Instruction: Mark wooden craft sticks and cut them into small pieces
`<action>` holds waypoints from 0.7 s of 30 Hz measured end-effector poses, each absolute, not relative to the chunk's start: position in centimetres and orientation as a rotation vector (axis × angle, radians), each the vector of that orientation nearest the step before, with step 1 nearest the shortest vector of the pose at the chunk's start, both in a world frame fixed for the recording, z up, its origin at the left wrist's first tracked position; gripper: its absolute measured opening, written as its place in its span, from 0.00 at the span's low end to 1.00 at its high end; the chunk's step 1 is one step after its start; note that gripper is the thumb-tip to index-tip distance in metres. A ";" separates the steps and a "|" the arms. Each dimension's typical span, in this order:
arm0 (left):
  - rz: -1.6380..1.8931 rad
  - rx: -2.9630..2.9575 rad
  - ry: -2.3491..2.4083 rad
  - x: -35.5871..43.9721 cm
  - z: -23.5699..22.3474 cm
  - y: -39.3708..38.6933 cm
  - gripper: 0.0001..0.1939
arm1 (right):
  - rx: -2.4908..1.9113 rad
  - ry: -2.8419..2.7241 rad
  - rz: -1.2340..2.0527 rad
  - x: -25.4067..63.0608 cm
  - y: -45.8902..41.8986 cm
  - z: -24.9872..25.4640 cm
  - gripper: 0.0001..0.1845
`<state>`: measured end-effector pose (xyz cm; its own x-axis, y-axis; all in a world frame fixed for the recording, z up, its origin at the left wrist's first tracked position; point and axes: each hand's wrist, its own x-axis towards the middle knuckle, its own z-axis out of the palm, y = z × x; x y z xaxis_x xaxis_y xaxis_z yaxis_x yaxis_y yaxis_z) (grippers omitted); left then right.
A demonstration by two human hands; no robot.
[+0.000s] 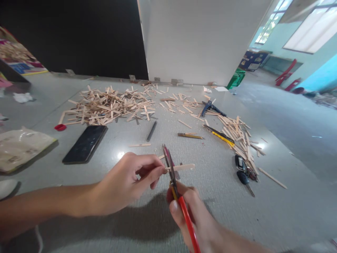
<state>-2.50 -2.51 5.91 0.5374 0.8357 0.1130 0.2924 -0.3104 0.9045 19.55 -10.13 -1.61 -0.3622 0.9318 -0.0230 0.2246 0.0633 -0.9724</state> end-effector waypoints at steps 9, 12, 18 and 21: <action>0.712 1.883 0.955 -2.3 5.4 -2.3 0.17 | -1.188 -1.509 1.578 18.9 -10.0 -1.3 0.35; 0.720 1.854 0.961 -2.2 5.3 -2.4 0.19 | -1.200 -1.444 1.596 19.0 -10.5 -2.5 0.34; 0.771 1.726 0.951 -2.3 5.9 -2.1 0.17 | -1.094 -1.549 1.434 19.1 -10.6 -2.4 0.35; 0.806 1.662 0.931 -2.5 6.5 -1.8 0.16 | -1.090 -1.633 1.377 19.2 -10.5 -1.4 0.34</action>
